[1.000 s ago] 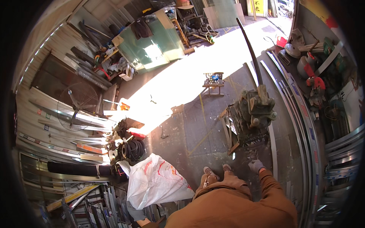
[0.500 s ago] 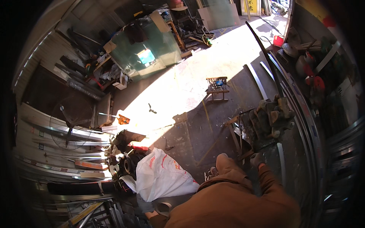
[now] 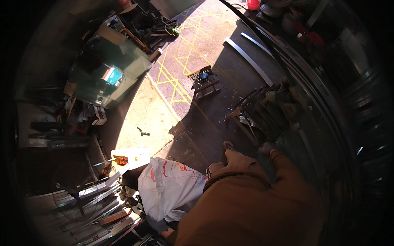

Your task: The person carries a white sack filled with metal pieces into a workshop and empties them onto the floor. They then sit and sort the metal scraps by hand, picking up individual pieces and placing them back into the sack.

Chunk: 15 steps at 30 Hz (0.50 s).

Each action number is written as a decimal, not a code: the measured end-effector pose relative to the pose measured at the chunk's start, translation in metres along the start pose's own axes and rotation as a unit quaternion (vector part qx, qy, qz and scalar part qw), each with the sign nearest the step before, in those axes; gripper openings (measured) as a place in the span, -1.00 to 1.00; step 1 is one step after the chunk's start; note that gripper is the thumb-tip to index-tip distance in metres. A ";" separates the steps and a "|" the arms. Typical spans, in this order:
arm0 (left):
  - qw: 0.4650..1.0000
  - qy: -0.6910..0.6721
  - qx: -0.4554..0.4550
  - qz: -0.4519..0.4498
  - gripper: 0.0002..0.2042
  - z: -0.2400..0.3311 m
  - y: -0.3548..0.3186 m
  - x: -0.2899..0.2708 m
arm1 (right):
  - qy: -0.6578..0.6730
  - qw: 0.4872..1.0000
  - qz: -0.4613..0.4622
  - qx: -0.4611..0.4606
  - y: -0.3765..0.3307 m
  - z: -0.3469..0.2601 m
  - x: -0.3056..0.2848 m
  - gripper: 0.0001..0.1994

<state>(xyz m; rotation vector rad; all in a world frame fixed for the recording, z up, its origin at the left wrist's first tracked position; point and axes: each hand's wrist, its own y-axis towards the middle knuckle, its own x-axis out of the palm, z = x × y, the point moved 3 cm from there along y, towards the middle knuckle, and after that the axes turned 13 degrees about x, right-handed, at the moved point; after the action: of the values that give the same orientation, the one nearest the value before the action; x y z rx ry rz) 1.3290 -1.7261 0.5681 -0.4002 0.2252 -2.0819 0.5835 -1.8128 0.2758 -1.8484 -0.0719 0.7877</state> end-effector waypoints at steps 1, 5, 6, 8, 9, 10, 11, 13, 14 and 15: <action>1.000 0.008 -0.002 -0.004 -0.30 0.007 0.003 0.015 | 0.057 0.998 -0.005 -0.022 -0.006 -0.019 -0.010 -0.59; 0.996 0.083 0.028 -0.007 -0.24 0.024 0.042 0.076 | 0.201 0.979 -0.014 -0.016 -0.031 -0.101 -0.030 -0.58; 0.991 0.119 0.057 -0.033 -0.24 0.024 0.056 0.088 | 0.192 0.981 0.004 -0.019 -0.037 -0.116 -0.036 -0.58; 0.967 0.225 0.090 -0.074 -0.31 0.020 0.091 0.103 | 0.178 0.983 0.042 -0.026 -0.049 -0.142 -0.048 -0.60; 0.979 0.180 0.073 -0.067 -0.32 0.014 0.120 0.114 | 0.175 0.982 0.062 -0.031 -0.056 -0.153 -0.051 -0.60; 0.983 0.138 0.076 -0.094 -0.33 0.010 0.146 0.125 | 0.166 0.981 0.096 -0.037 -0.063 -0.162 -0.054 -0.61; 0.984 0.131 0.064 -0.098 -0.33 0.007 0.169 0.137 | 0.183 0.978 0.096 -0.023 -0.072 -0.171 -0.059 -0.61; 0.986 0.127 0.037 -0.105 -0.33 0.000 0.204 0.163 | 0.263 0.963 0.060 0.006 -0.088 -0.187 -0.062 -0.65; 0.986 0.123 0.025 -0.110 -0.33 -0.002 0.216 0.179 | 0.301 0.952 0.048 0.014 -0.095 -0.194 -0.067 -0.66; 0.986 0.122 0.016 -0.115 -0.33 -0.003 0.226 0.197 | 0.308 0.947 0.089 -0.003 -0.103 -0.204 -0.077 -0.67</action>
<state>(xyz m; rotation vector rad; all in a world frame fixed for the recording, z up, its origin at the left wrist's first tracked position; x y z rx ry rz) 1.4137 -2.0117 0.5319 -0.1550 0.3030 -2.3598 0.6661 -1.9657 0.4424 -2.0484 0.4970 0.2959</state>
